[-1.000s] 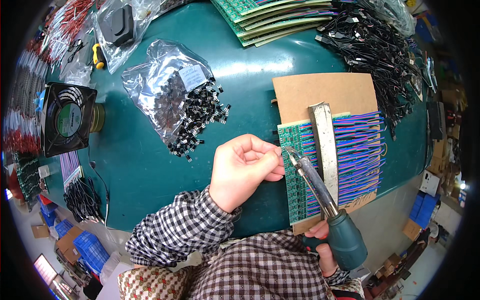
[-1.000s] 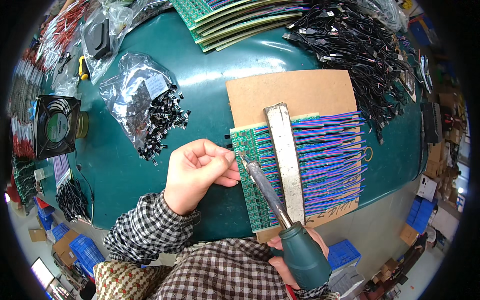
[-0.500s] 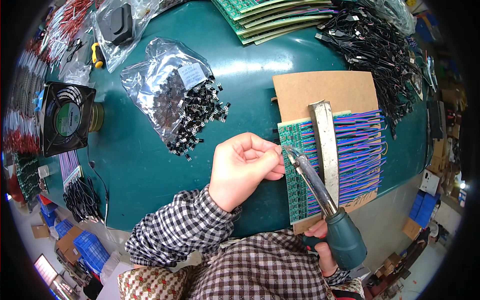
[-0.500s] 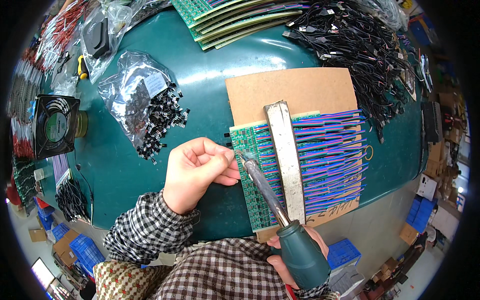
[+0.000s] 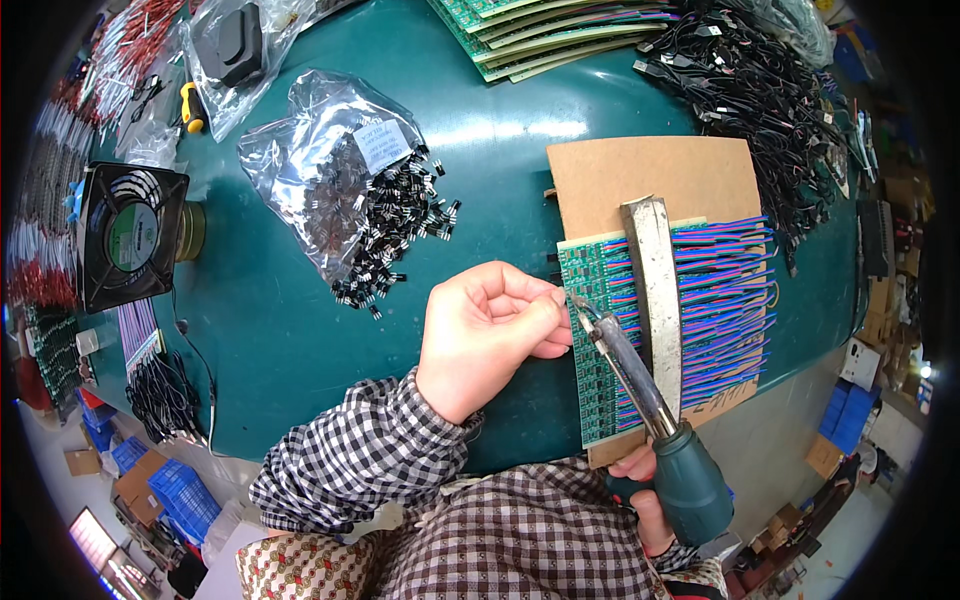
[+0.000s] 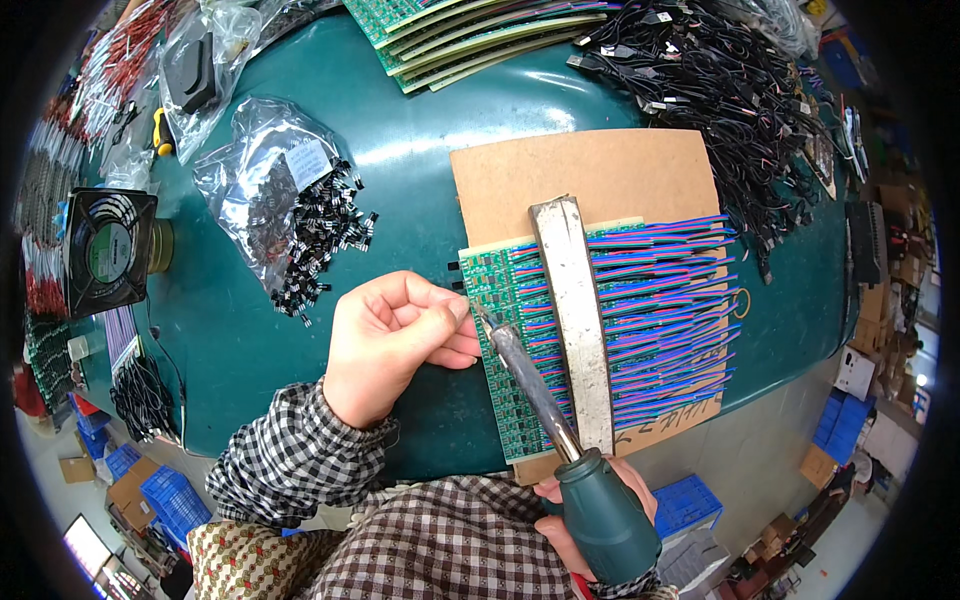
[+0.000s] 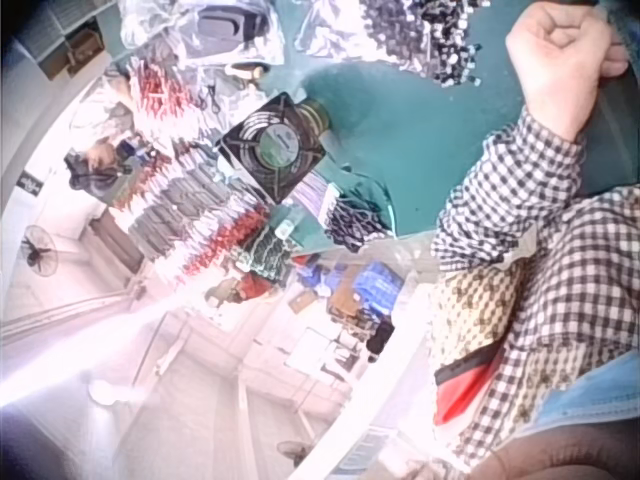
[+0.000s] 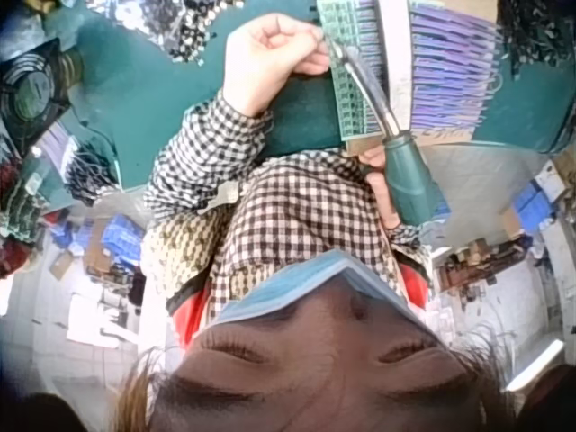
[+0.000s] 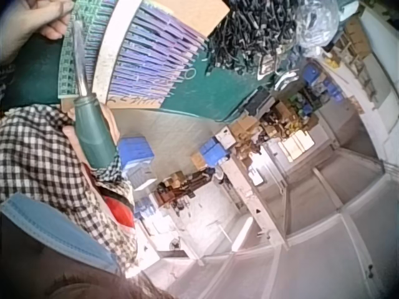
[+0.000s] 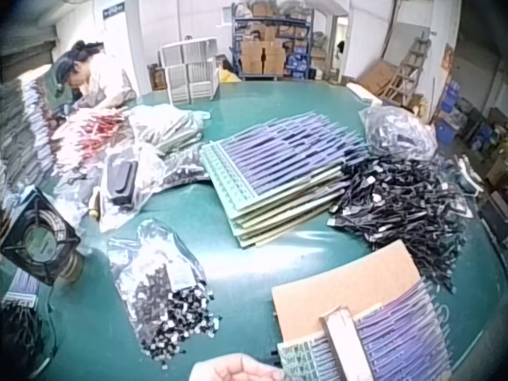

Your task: The person places a metal bar over a panel of circuit boards. The person then picks up small electronic components from the table by hand and solders them onto the circuit boards using a soldering iron.

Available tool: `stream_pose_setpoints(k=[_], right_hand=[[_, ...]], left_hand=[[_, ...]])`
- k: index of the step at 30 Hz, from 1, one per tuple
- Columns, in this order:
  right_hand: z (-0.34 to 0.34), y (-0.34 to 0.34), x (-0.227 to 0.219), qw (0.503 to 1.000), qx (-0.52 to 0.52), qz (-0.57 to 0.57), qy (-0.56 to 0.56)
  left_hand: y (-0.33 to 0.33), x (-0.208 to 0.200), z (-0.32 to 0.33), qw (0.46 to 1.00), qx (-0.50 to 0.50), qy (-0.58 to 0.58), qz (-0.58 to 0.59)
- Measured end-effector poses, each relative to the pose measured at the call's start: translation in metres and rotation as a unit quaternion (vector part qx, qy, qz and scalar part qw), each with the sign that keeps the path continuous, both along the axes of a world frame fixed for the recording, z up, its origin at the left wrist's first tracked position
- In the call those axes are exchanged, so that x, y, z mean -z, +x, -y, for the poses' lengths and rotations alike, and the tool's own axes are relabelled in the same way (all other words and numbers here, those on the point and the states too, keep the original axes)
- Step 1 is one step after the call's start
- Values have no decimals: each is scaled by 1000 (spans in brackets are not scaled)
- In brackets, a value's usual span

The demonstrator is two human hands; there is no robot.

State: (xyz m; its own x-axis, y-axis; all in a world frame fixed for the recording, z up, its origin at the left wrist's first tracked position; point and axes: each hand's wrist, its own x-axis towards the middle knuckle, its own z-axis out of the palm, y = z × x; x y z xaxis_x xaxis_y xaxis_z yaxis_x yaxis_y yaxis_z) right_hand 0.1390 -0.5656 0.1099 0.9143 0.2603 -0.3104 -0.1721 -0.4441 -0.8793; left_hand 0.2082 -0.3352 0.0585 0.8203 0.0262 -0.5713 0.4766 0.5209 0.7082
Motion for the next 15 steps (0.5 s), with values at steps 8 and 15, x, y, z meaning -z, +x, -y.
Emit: stream_pose_setpoints(k=[8,15], right_hand=[[6,-9,3,997,22,-42,64],[-3,-6,-1,993,61,-58,88]], left_hand=[[0,0,0,1000,-3,-5,-3],[0,1,0,1000,-6,-2,1]])
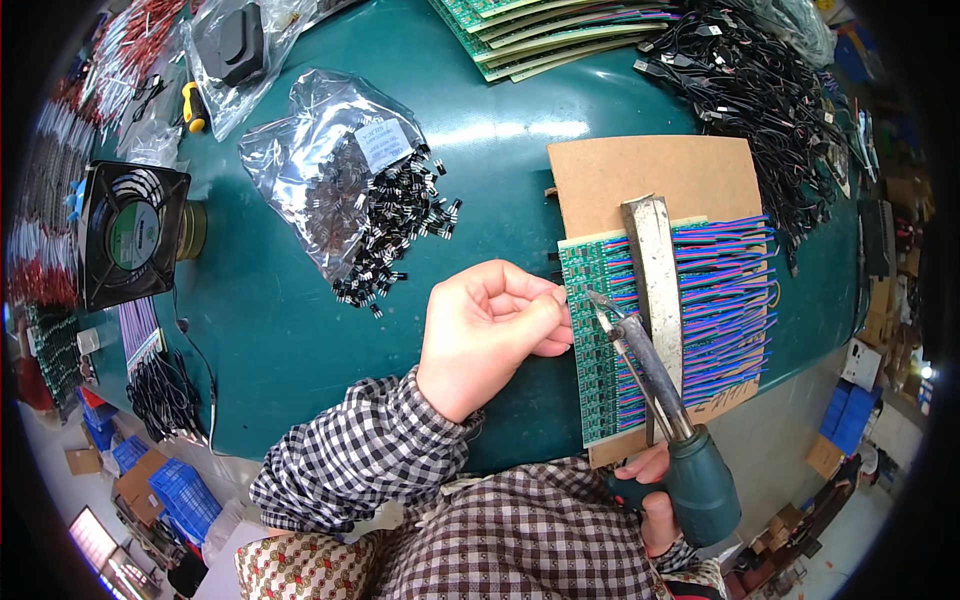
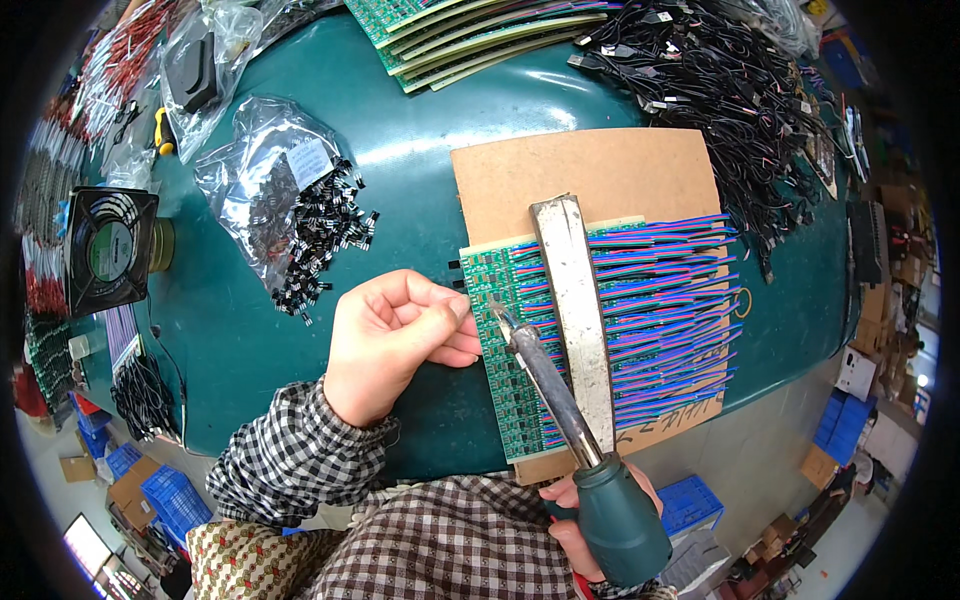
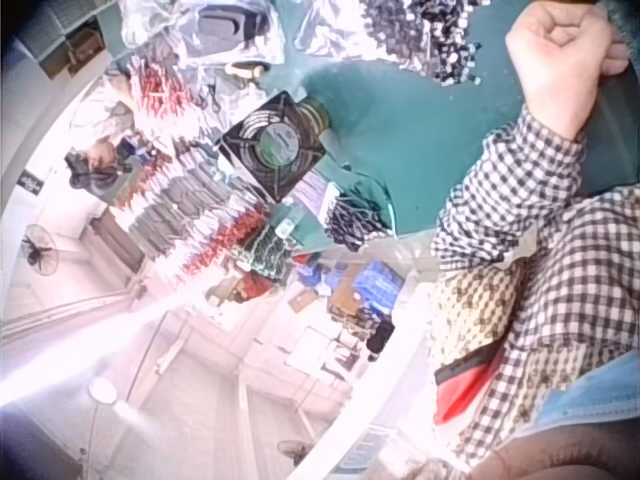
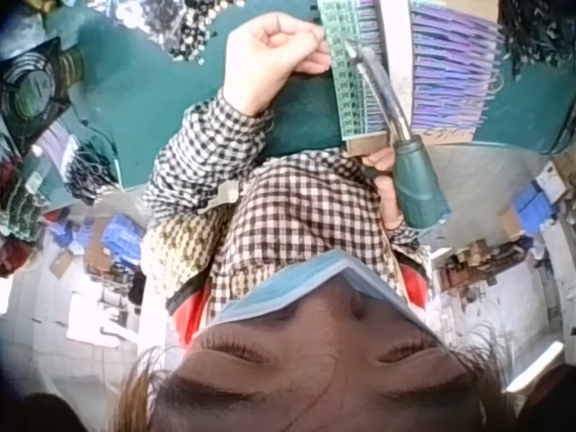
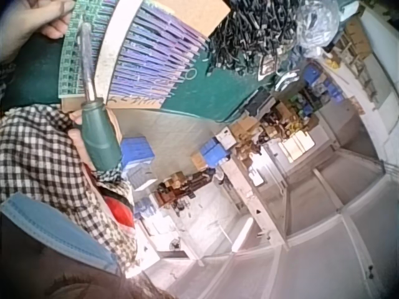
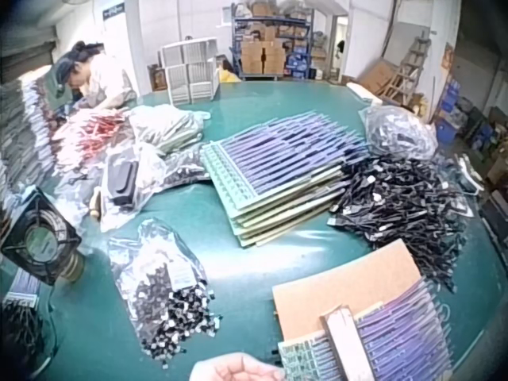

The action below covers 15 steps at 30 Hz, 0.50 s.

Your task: The person places a metal bar over a panel of circuit boards. The person then picks up small electronic components from the table by hand and solders them onto the circuit boards using a soldering iron.

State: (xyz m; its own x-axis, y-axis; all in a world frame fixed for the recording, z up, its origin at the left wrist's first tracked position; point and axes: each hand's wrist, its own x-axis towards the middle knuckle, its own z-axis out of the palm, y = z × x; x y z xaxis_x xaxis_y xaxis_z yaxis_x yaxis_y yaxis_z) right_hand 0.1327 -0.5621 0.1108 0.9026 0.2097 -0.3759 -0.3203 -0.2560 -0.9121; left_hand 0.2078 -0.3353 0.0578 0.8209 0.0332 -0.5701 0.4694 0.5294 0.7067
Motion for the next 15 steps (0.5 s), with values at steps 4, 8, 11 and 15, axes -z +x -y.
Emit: stream_pose_setpoints(k=[4,8,11,15], right_hand=[[2,1,5,999,18,33,26],[5,0,9,996,30,61,57],[3,0,9,993,55,52,88],[3,1,10,992,53,45,101]], left_hand=[[0,0,0,1000,0,2,5],[0,1,1,1000,0,-1,10],[1,1,1,1000,3,5,11],[0,2,0,1000,2,9,16]])
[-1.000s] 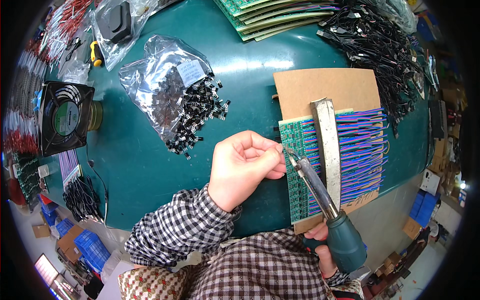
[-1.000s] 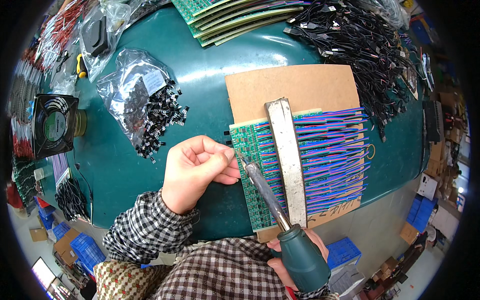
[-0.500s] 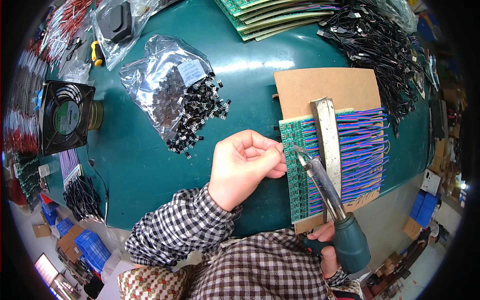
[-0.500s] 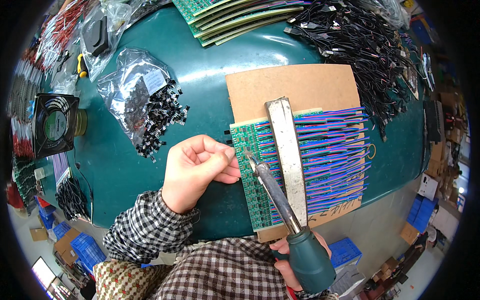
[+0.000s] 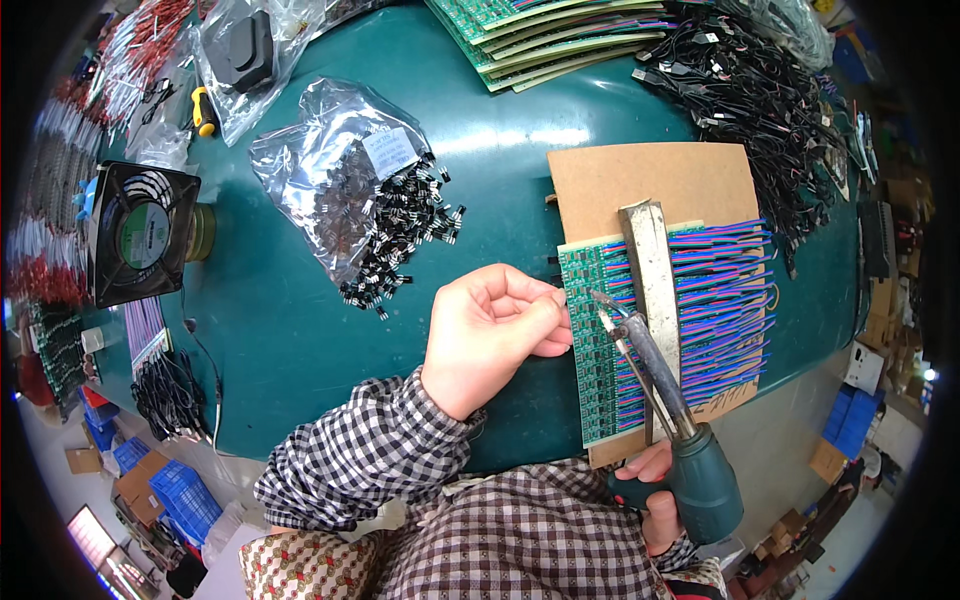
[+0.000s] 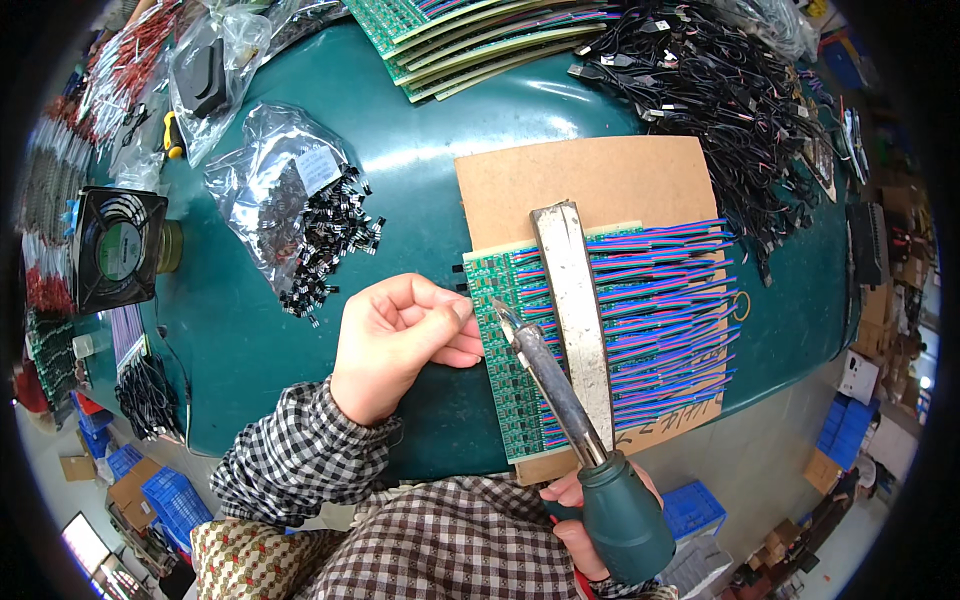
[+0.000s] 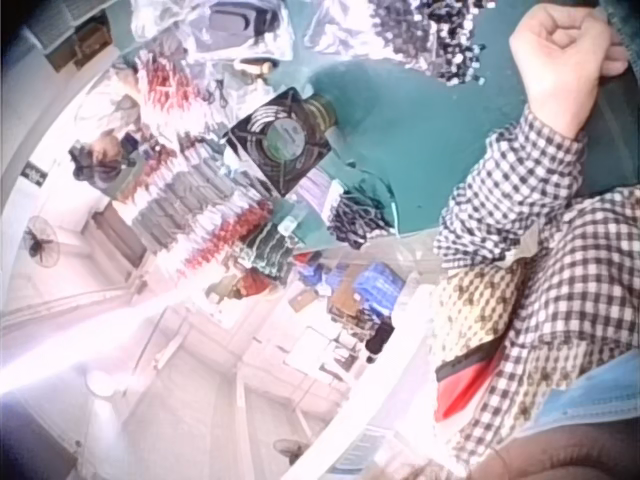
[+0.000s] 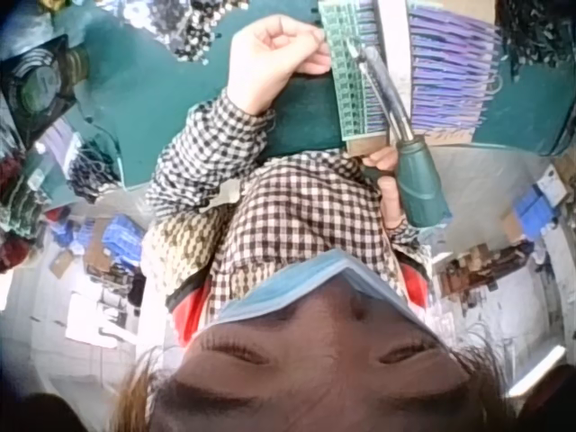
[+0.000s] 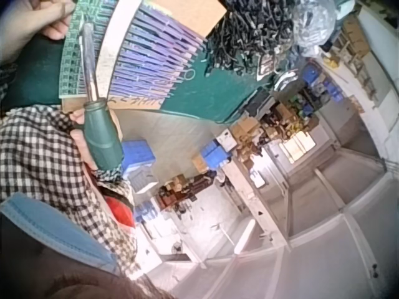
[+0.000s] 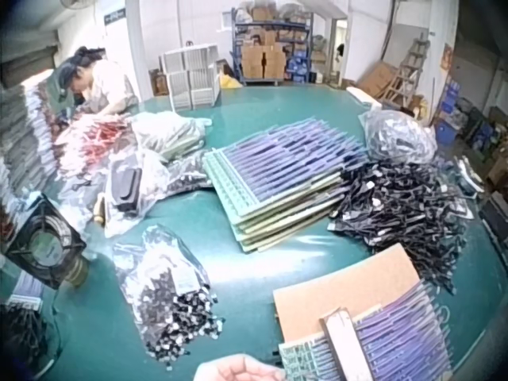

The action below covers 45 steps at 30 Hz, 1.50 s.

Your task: The person places a metal bar over a panel of circuit boards. The person then picks up small electronic components from the table by hand and solders them onto the circuit boards using a soldering iron.

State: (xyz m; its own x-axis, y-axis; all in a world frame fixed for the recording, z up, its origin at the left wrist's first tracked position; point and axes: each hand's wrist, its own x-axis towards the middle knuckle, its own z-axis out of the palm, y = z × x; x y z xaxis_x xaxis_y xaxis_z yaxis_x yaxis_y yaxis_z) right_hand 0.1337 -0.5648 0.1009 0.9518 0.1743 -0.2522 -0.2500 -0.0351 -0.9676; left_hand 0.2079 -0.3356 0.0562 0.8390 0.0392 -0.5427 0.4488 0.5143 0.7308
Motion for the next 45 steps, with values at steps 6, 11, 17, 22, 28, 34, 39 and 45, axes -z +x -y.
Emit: stream_pose_setpoints(k=[6,11,17,22,28,34,39,45], right_hand=[[-13,5,-12,999,-16,-8,-32],[-11,9,-9,999,3,35,-20],[-12,13,-20,1000,-18,-12,14],[-9,6,-15,998,19,18,59],[1,6,-11,986,52,-71,140],[0,8,-14,977,56,-83,191],[-11,14,-19,976,90,-78,185],[-36,46,-36,999,38,6,35]], left_hand=[[-4,0,-3,1000,15,-7,13],[-10,-24,-32,957,33,272,100],[27,-13,-56,728,73,665,150],[32,-10,-51,687,102,701,161],[30,-10,-44,645,104,734,188],[22,-22,-49,700,79,679,204],[-9,-62,-5,993,-30,68,91],[-44,-69,52,994,-55,-79,50]])
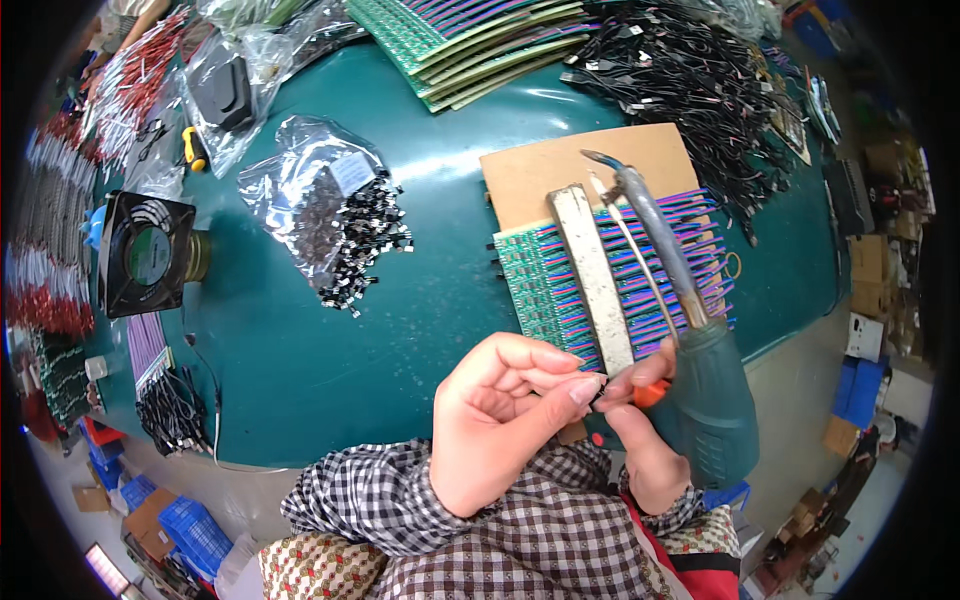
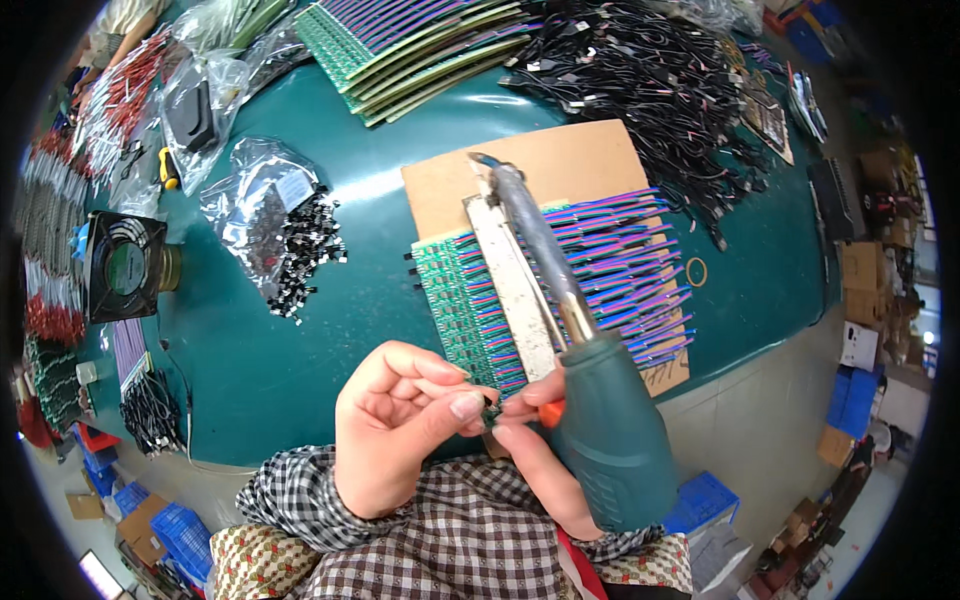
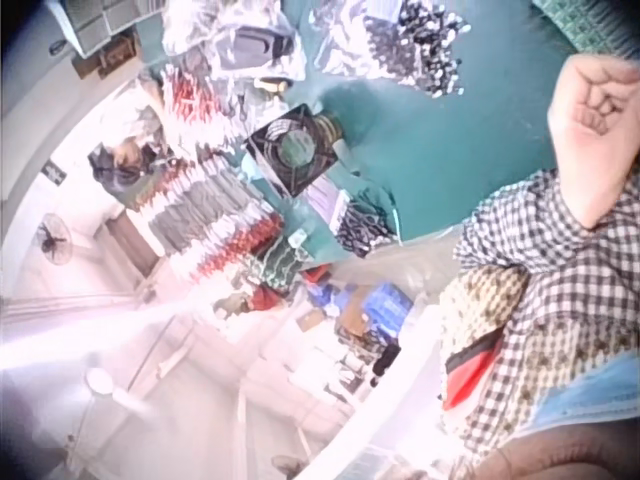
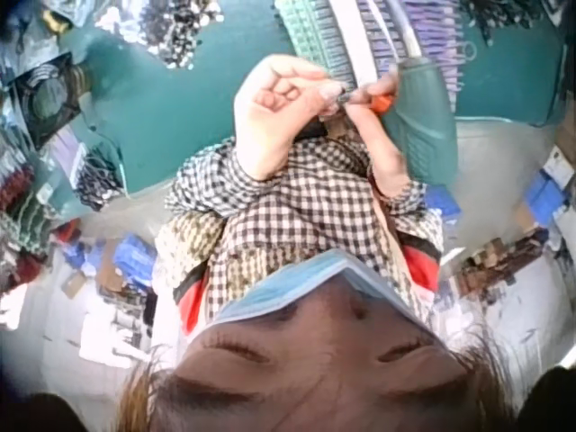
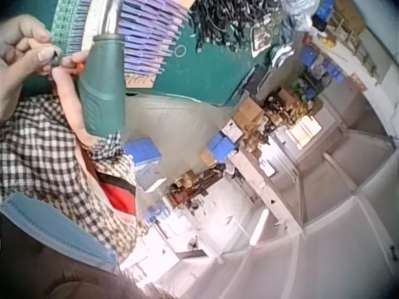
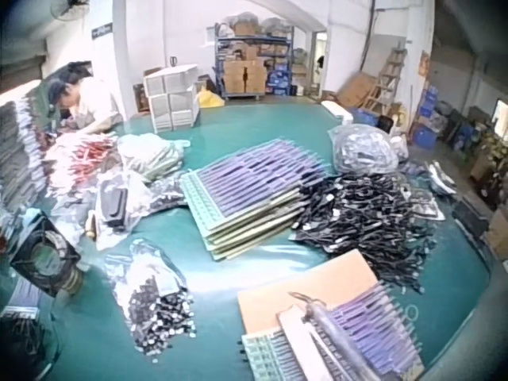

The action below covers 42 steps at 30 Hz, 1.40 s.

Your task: The person places a metal bar over a panel of circuit boards. The person then picks up small electronic components from the table by hand and solders them onto the circuit boards using a soldering iron.

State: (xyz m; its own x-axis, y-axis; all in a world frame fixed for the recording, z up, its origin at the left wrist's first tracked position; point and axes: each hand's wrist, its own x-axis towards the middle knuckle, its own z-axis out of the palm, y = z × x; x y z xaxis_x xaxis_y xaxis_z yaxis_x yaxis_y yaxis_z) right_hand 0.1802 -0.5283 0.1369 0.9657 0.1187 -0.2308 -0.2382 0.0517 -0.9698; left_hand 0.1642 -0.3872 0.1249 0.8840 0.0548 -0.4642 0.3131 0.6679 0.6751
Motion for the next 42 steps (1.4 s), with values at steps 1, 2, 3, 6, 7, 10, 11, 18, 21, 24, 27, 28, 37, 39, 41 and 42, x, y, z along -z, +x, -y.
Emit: stream_pose_setpoints(k=[1,2,3,6,7,10,11,18,21,24,27,28,37,39,41,42], right_hand=[[1,0,3,1000,-5,10,-18],[1,1,1,1000,-2,12,-23],[0,0,2,999,4,21,-25],[1,-1,-2,998,-6,37,-52],[2,-1,-2,996,-22,44,-76],[10,-4,1,988,-54,64,-128],[12,-3,0,988,-56,65,-126],[14,-12,3,997,-24,25,73],[28,-26,9,997,-27,-1,77],[30,-31,20,998,-13,48,33],[40,-38,20,999,-51,-10,12],[42,-42,21,999,-41,-29,0],[47,-50,32,999,-27,-43,2],[45,-49,33,999,-34,-16,-14],[43,-47,32,998,-43,-33,-35],[43,-47,32,998,-43,-34,-36]], left_hand=[[-1,2,4,1000,4,-6,1],[-3,6,7,1000,6,3,29],[-5,10,8,998,6,14,55],[-9,11,7,994,37,60,84],[-9,10,3,990,69,80,95],[-7,7,-13,978,162,96,84],[-5,7,-18,958,230,138,98],[-1,20,-37,964,120,230,64],[14,39,-46,980,27,197,3],[21,51,-42,980,28,198,-15],[24,57,-40,987,27,152,-34],[26,60,-39,989,24,140,-32],[31,61,-38,993,28,103,-55],[31,63,-40,993,33,97,-61],[30,64,-42,994,36,85,-63],[31,65,-43,994,36,84,-64]])
